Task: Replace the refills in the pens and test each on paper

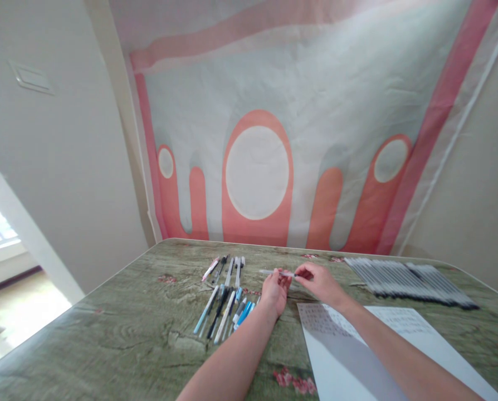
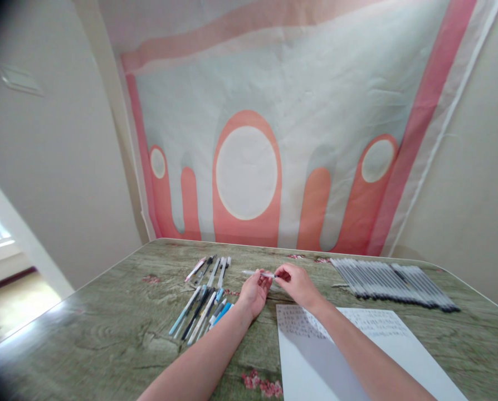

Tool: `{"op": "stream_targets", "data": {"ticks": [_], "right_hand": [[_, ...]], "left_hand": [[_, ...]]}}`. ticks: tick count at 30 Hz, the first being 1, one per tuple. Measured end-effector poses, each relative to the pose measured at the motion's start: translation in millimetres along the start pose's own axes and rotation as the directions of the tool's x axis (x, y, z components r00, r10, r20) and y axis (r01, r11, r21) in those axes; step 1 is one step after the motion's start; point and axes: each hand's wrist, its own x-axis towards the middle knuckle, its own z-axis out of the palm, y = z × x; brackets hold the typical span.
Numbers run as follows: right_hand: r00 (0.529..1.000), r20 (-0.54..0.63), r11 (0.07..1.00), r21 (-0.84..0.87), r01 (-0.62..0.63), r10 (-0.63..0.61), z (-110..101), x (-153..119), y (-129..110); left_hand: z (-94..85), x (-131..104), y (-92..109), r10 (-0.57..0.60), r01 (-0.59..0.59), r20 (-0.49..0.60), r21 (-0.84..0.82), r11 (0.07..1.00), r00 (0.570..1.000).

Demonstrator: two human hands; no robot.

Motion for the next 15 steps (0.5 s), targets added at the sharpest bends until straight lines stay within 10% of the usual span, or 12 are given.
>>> {"op": "stream_targets", "data": {"ticks": [15], "right_hand": [[0.997, 0.039, 0.997, -0.028, -0.066, 0.067, 0.1, -4.0, 1.7]], "left_hand": [[-2.3, 2.7, -1.3, 0.018, -0.019, 0.048, 0.008, 1.0, 0.999]]}}
